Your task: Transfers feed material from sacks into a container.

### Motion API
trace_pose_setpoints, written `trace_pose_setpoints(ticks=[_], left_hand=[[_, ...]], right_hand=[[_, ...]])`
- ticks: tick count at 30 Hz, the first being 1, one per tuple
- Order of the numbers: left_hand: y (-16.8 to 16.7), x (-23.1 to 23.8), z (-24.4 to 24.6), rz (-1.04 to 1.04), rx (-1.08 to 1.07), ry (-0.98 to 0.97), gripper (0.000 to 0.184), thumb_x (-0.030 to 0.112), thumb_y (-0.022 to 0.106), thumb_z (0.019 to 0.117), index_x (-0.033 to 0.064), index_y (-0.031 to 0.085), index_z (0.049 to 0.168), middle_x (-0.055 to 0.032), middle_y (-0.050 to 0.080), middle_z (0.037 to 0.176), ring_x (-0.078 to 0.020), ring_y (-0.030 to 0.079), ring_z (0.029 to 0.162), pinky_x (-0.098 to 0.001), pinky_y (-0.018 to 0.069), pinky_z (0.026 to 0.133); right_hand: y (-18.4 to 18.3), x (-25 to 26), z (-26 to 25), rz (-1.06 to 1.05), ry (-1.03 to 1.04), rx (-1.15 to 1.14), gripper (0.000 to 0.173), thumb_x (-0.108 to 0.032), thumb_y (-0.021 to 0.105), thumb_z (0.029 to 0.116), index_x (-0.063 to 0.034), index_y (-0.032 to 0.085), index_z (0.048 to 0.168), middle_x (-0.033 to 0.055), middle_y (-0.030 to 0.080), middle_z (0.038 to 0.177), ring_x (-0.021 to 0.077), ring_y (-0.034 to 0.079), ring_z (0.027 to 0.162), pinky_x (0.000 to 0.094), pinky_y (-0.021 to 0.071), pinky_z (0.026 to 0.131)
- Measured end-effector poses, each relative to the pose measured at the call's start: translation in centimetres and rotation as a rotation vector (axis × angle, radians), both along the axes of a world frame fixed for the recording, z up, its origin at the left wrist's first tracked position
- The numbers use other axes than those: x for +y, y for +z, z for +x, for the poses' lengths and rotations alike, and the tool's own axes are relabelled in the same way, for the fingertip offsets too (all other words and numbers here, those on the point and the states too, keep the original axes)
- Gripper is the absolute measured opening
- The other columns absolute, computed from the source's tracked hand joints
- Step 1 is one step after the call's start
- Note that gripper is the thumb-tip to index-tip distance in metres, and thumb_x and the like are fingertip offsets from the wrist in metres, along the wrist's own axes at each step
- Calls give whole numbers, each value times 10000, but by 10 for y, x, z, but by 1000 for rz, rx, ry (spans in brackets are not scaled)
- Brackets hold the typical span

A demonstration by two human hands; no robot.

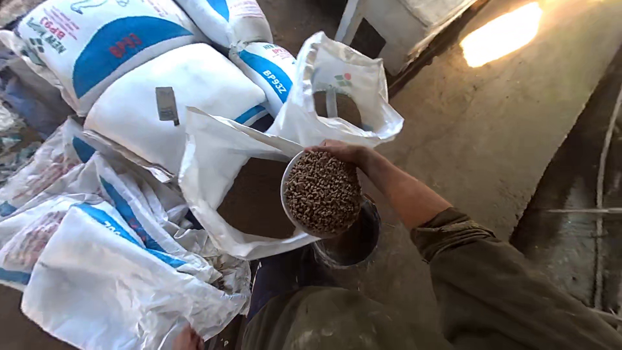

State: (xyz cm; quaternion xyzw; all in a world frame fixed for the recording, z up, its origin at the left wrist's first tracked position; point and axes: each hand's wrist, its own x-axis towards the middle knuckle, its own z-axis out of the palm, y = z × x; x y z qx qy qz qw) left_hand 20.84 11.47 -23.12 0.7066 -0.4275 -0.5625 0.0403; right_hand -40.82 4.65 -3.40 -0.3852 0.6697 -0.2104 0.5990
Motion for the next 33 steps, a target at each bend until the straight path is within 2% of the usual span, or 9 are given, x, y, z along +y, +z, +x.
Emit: trace_pose_setpoints(ticks=[3,6,12,17,20,23,28,31,33], left_hand=[[-7,2,-22,-21,-3,9,442,383,228,1127,74,474,928,69,421,573,-56,459,466,-243,459,492],[-5,13,-33,-39,9,31,397,377,259,1127,105,443,903,77,396,570,-50,444,457,-230,454,486],[2,40,-27,-73,-36,52,300,345,297,1125,93,429,1031,73,390,620,-36,446,472,-219,458,489],[26,35,-33,-217,70,77,265,332,275,1115,142,404,983,117,375,581,-18,457,469,-206,483,507],[42,19,-46,-318,234,77,285,317,227,1107,202,403,914,153,380,537,-7,457,460,-189,477,508],[63,1,-67,-387,403,9,323,359,189,1095,251,436,918,179,453,576,2,510,516,-184,500,549],[93,-39,-105,-403,519,-116,496,673,323,1022,228,490,1165,175,634,848,-22,655,791,-215,557,672],[107,-69,-136,-423,471,-163,729,731,422,959,96,437,1315,115,642,987,-56,655,917,-276,566,739],[117,-90,-160,-445,401,-191,708,638,429,990,30,422,1351,57,627,1029,-63,638,942,-306,560,782]], right_hand=[[34,65,-20,52,-22,118,539,-499,395,1085,-86,652,854,-16,640,728,59,618,637,288,537,608],[41,135,-44,181,-24,282,628,-595,437,1038,-53,676,830,56,647,719,147,626,638,397,534,627],[-19,262,-59,444,-15,668,729,-729,510,946,-36,732,902,201,698,886,383,681,890,642,514,798],[-126,347,-19,423,-117,958,449,-334,599,1028,30,578,1290,301,625,1214,494,614,1158,632,535,905],[-173,380,9,328,-184,1023,381,-105,596,996,48,542,1341,308,536,1330,500,525,1266,617,528,922],[-201,410,27,150,-189,1135,385,-65,571,987,36,560,1358,334,546,1312,516,508,1273,626,443,1020],[-134,391,31,-282,-360,1208,486,38,679,818,142,574,1281,433,548,1255,624,522,1197,690,407,1035],[-46,315,36,-647,-329,1230,399,-39,590,882,125,556,1245,356,592,1214,475,615,1118,547,529,954],[6,239,53,-771,-201,1198,357,-57,536,915,72,540,1248,277,616,1188,346,650,1070,408,558,911]])
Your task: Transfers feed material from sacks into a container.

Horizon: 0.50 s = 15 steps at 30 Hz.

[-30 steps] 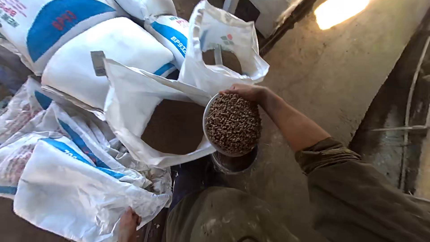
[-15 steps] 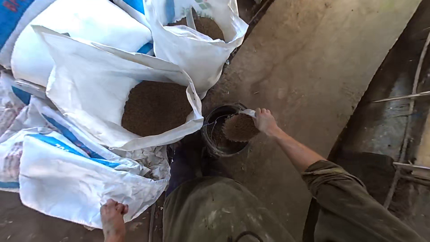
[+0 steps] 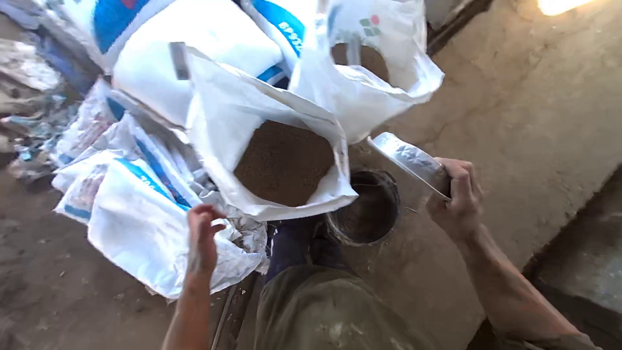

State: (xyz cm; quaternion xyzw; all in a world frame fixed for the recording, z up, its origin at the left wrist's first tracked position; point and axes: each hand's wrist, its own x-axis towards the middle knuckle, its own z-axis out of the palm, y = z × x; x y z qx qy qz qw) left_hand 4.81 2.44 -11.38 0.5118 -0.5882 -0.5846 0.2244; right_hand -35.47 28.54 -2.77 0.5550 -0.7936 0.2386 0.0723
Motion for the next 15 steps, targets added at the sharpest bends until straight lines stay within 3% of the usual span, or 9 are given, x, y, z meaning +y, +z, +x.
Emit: trace_pose_setpoints(ticks=[2,3,6,8,10,12,15], left_hand=[[15,-21,-30,23,-125,8,616,458,474,985,-32,415,1353,-26,588,1043,-81,607,912,-328,543,795],[21,-32,-41,51,-189,-5,594,415,514,985,-51,434,1344,-77,593,1044,-120,609,898,-361,544,803],[31,-58,-62,167,-325,-150,463,379,535,1047,-11,560,1295,-118,692,1010,-172,692,897,-429,577,849],[29,-65,-65,209,-334,-239,401,356,434,1087,21,650,1131,-58,679,855,-133,679,785,-397,574,755],[23,-67,-59,212,-243,-269,444,344,349,1093,44,668,1022,15,650,764,-58,658,711,-315,579,683],[12,-70,-44,156,-106,-329,446,341,349,1088,80,663,908,66,634,692,4,644,651,-238,575,618],[-9,-80,-25,31,155,-498,447,369,365,1117,58,616,916,10,625,725,16,635,705,-192,552,663]], right_hand=[[15,-83,25,79,131,-56,389,-28,605,888,82,610,1261,285,654,1152,383,675,1034,460,575,880],[4,-127,37,178,165,-109,406,6,641,879,71,628,1280,286,656,1132,419,671,1032,514,574,874],[-99,-255,59,449,219,-203,363,28,656,893,46,628,1254,290,652,1111,481,652,1049,602,548,847],[-181,-317,63,616,172,-244,385,21,625,919,28,605,1304,298,629,1233,501,611,1167,638,524,926],[-248,-354,63,667,90,-244,453,0,607,929,-16,594,1382,283,627,1307,494,583,1238,655,482,980],[-290,-377,67,707,-2,-292,437,-96,619,956,-55,610,1391,258,632,1337,476,589,1254,665,485,983],[-312,-392,74,877,-92,-440,428,-351,629,1010,-89,650,1349,241,669,1278,466,635,1183,682,494,950]])
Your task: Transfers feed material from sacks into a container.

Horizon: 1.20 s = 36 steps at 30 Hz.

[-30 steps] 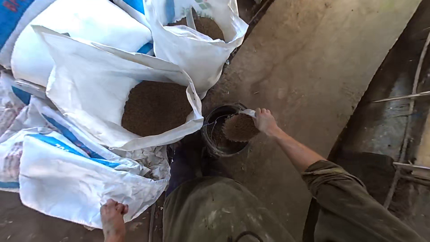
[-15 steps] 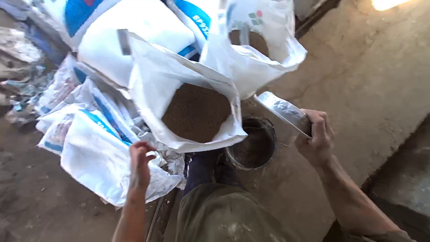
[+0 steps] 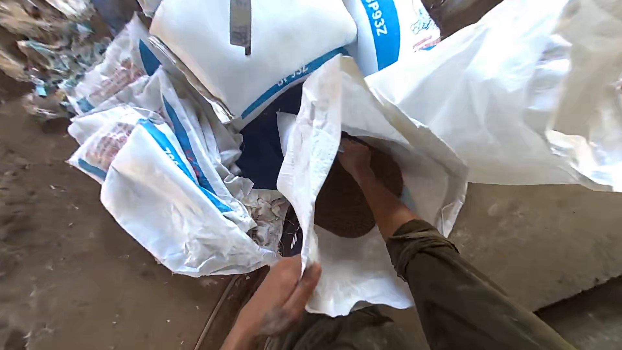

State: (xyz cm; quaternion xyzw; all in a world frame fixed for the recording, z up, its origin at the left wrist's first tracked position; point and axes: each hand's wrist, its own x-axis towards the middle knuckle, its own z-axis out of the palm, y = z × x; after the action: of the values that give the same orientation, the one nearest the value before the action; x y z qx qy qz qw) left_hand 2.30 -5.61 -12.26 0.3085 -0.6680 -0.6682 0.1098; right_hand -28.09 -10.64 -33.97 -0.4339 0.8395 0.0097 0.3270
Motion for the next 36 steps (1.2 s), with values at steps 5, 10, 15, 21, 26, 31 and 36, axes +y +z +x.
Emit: trace_pose_setpoints(ticks=[5,10,15,21,26,31,36], left_hand=[[-10,-17,-1,32,180,-32,369,356,370,1118,58,566,1022,-10,626,854,58,625,859,-132,530,790],[-6,-27,-4,69,183,-64,390,342,373,1119,26,568,1000,-55,623,827,14,636,830,-154,534,771],[-12,-24,-5,65,188,-94,407,358,367,1120,35,570,976,-50,615,800,3,633,798,-165,535,747],[-24,-12,16,166,209,44,606,699,346,1006,193,679,1019,126,683,860,94,629,831,-141,534,751],[-65,11,69,291,23,366,527,753,379,960,300,608,816,171,574,693,33,558,639,-168,485,612],[-86,45,130,160,-404,509,409,383,308,1065,141,525,817,122,471,641,1,488,571,-216,471,592],[-104,93,171,299,-656,681,416,311,285,1110,65,499,851,88,408,586,-30,436,499,-244,438,525]], right_hand=[[-36,16,8,104,-73,-387,406,-396,685,988,-51,727,1200,251,699,1176,426,646,1153,647,478,1010],[-68,44,25,260,-176,-713,518,-433,676,987,4,674,1264,221,665,1279,325,621,1221,530,466,1079],[-35,48,28,397,-38,-785,538,-410,441,1102,45,597,1344,247,590,1388,329,558,1310,513,419,1121],[23,39,-10,392,0,-667,694,-591,438,1051,51,688,1135,245,668,1154,335,638,1083,562,478,980],[68,46,-33,249,-99,-633,640,-573,480,1042,23,707,991,177,685,972,254,643,890,495,514,854],[135,54,-50,140,-213,-663,581,-548,462,1056,-15,694,1045,119,678,964,180,635,858,420,529,830],[203,77,-72,-4,-152,-725,560,-491,395,1092,-29,682,961,49,658,827,96,616,716,328,538,694]])
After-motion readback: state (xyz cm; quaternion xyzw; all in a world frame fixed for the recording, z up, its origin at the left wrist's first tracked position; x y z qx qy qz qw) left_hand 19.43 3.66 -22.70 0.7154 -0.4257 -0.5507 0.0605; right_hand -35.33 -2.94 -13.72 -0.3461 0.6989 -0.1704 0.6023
